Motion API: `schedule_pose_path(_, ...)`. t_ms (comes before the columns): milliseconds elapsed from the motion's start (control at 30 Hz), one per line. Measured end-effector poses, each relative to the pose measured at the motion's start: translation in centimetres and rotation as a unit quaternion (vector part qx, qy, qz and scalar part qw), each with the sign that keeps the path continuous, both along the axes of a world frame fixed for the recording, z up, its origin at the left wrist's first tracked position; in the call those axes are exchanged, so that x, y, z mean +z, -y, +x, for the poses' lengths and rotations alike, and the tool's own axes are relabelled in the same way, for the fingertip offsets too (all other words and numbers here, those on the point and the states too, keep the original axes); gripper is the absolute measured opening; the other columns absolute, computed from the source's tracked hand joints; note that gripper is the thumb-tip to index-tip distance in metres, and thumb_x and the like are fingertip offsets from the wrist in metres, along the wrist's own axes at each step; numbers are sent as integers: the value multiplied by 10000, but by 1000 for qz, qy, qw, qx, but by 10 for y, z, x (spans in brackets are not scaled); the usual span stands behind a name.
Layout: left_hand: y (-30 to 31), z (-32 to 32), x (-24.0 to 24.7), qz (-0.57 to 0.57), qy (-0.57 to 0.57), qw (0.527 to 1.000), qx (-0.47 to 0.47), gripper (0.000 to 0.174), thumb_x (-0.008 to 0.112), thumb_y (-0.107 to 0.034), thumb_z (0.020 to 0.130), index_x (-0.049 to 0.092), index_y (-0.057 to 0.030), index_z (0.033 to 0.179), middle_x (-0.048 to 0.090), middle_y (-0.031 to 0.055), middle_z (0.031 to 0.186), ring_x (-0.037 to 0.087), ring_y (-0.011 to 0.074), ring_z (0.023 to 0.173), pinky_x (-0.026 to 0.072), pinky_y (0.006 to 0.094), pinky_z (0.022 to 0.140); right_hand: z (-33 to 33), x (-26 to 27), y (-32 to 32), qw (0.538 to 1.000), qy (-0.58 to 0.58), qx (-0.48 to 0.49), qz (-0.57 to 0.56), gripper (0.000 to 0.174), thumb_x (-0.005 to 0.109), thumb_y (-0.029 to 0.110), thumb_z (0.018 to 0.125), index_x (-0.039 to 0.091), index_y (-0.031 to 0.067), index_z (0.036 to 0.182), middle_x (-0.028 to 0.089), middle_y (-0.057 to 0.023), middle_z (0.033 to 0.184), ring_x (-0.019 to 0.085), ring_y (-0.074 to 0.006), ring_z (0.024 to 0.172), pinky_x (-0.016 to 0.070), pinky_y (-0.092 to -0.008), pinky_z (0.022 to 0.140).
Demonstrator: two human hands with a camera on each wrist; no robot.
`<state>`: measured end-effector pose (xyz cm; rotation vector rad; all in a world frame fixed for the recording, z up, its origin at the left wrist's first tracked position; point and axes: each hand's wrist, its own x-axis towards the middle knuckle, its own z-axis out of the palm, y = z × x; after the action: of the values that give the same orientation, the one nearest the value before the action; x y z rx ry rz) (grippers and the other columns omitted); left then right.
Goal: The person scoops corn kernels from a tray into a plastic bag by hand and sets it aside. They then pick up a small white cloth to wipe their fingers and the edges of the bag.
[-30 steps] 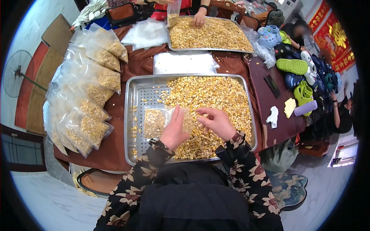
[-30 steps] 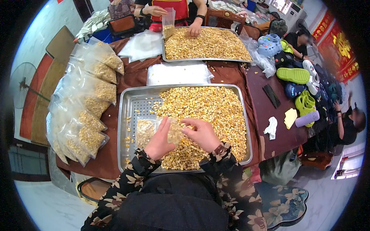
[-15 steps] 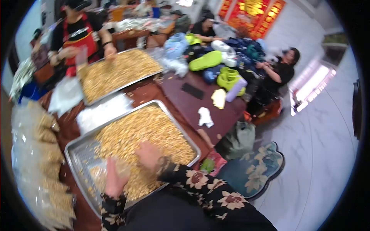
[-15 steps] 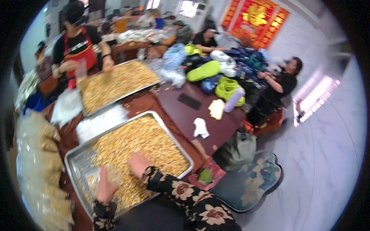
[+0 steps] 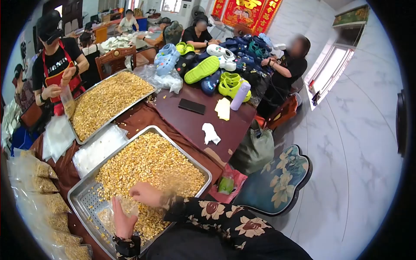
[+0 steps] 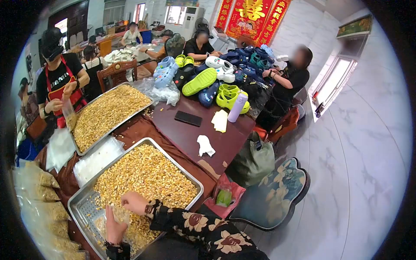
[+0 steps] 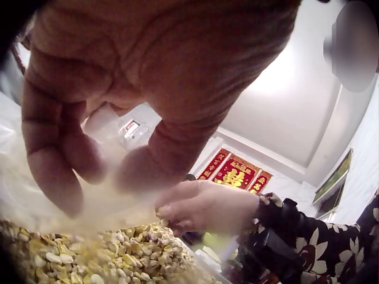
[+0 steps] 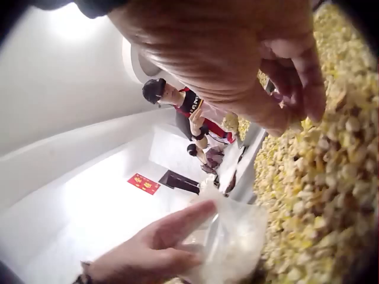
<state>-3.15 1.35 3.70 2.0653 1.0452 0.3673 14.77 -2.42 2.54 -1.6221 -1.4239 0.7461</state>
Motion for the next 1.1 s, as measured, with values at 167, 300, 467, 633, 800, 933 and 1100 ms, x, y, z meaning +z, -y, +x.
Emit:
schedule_pose_path(167,-3,-2,-3,-8,11,1000,4,807,645,-47,651,243,64,1343,209,252,1426,218,344,1334,236,346,1072,-23,12,1,996,34,80,-8,223,602,185,751,631,24,903,608,-137,859,573,-305,842,452,-387,768)
schedule_pose_path(300,-1,-1,3,-2,9,1000,5,820,637,-28,637,238,60,1348,202,253,1429,210,344,1338,224,342,1078,9,11,9,994,100,38,-21,453,666,308,717,574,66,1089,544,-156,1089,506,-310,1033,426,-390,858)
schedule_pose_path(467,-3,-1,-2,-7,1,1000,-1,836,634,-22,620,233,65,1348,190,251,1433,204,351,1338,214,342,1084,40,23,36,934,317,-30,-159,636,693,353,702,459,107,1240,416,-207,1229,459,-367,1072,410,-435,864)
schedule_pose_path(633,-4,-1,-12,12,-2,1000,-5,834,626,-24,624,225,69,1349,186,246,1436,198,347,1339,208,342,1088,25,12,44,913,379,-36,-147,535,674,282,712,499,109,1187,452,-195,1169,492,-347,1004,424,-413,817)
schedule_pose_path(800,-3,-3,-4,-1,3,1000,-6,823,618,-21,628,228,73,1347,187,248,1436,197,344,1341,206,337,1087,32,-39,28,971,227,-70,-25,75,539,59,730,551,16,791,517,-174,861,497,-356,862,431,-433,707)
schedule_pose_path(933,-2,-3,-2,-5,-6,1000,0,814,613,-23,631,235,75,1345,184,250,1438,195,338,1344,209,330,1083,41,-43,22,981,158,-115,16,71,544,64,726,576,13,764,542,-170,803,527,-341,822,440,-423,700)
schedule_pose_path(1100,0,-1,1,-4,-12,1000,-4,807,612,-27,637,239,70,1347,185,250,1438,210,337,1340,231,333,1074,32,-7,15,994,-67,-69,-42,123,576,128,707,629,32,764,605,-147,740,586,-304,709,466,-380,641)
